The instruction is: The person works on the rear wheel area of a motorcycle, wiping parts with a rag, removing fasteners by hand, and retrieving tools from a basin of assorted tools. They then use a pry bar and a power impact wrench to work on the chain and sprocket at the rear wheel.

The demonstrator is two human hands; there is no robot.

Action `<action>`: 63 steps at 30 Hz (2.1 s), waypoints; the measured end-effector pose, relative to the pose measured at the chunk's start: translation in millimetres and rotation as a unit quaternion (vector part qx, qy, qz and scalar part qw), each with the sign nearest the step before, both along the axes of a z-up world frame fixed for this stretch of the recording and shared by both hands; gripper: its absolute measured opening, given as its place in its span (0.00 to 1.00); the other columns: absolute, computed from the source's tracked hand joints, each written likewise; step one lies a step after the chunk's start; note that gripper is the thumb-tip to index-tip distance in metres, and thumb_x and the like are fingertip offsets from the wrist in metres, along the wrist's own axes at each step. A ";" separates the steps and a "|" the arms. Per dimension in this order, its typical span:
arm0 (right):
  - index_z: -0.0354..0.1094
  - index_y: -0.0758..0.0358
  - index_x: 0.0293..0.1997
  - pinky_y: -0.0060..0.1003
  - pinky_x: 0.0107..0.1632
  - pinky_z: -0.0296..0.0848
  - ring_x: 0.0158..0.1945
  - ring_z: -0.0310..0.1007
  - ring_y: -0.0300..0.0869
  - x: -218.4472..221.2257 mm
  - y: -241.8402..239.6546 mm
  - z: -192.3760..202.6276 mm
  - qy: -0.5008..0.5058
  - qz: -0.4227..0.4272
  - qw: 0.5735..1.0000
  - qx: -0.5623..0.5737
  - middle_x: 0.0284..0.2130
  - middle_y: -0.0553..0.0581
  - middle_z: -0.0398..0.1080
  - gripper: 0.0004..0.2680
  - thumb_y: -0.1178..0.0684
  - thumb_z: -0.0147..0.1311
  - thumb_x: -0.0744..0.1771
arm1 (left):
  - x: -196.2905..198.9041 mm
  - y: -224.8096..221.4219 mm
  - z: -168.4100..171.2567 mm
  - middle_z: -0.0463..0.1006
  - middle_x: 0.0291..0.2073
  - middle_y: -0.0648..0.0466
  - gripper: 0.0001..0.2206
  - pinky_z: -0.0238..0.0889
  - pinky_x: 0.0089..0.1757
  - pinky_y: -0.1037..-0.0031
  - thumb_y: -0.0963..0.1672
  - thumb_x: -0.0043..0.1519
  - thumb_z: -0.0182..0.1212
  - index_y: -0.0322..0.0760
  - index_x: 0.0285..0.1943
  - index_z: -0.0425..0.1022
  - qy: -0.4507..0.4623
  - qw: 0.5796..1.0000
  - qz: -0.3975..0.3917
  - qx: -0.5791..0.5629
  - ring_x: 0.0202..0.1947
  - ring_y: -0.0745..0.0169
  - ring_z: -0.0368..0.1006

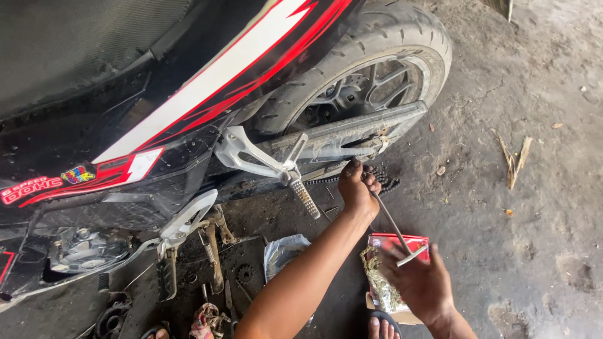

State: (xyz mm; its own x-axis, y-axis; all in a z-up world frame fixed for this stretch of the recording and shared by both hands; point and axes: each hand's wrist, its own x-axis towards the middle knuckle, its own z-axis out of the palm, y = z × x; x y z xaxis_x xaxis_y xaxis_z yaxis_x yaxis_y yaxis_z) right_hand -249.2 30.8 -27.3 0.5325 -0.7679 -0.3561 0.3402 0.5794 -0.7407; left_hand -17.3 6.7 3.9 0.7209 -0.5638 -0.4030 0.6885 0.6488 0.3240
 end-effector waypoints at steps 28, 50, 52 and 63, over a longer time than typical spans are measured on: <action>0.61 0.70 0.66 0.49 0.47 0.74 0.47 0.77 0.54 7.4 9.0 30.1 0.064 0.183 0.977 -0.088 0.48 0.72 0.77 0.20 0.65 0.50 0.64 | -2.6 -0.7 7.1 0.72 0.27 0.60 0.04 0.43 0.17 0.82 0.45 0.69 0.58 0.44 0.45 0.73 -0.002 0.999 -0.005 0.046 0.15 0.76 0.56; 0.64 0.65 0.63 0.61 0.49 0.75 0.53 0.74 0.62 37.0 -27.3 55.5 -0.064 0.399 0.912 0.070 0.49 0.71 0.74 0.26 0.33 0.46 0.66 | 6.6 -5.5 7.0 0.65 0.28 0.61 0.09 0.41 0.18 0.87 0.49 0.73 0.48 0.44 0.47 0.71 -0.060 0.993 -0.032 0.097 0.15 0.76 0.51; 0.68 0.64 0.61 0.49 0.45 0.76 0.45 0.72 0.56 34.4 -22.6 11.8 -0.114 0.342 0.924 0.127 0.32 0.61 0.64 0.22 0.37 0.45 0.68 | 0.6 -2.0 23.6 0.64 0.28 0.61 0.10 0.41 0.18 0.88 0.48 0.73 0.48 0.42 0.47 0.71 -0.076 0.991 -0.032 0.105 0.15 0.77 0.52; 0.81 0.59 0.43 0.35 0.20 0.77 0.13 0.79 0.43 15.8 -53.8 35.3 0.210 0.151 0.859 -0.441 0.09 0.60 0.75 0.07 0.51 0.61 0.65 | -0.8 -5.2 7.0 0.66 0.28 0.60 0.06 0.43 0.18 0.88 0.46 0.69 0.58 0.43 0.39 0.69 -0.044 0.994 -0.001 0.101 0.15 0.75 0.56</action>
State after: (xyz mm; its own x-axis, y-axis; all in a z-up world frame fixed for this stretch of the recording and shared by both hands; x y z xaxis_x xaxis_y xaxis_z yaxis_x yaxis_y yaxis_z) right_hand -233.4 -23.0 7.9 0.7223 -0.6864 0.0843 -0.1320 -0.2566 -0.9575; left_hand -18.1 1.6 10.9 0.7577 -0.4790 -0.4432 0.6525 0.5638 0.5062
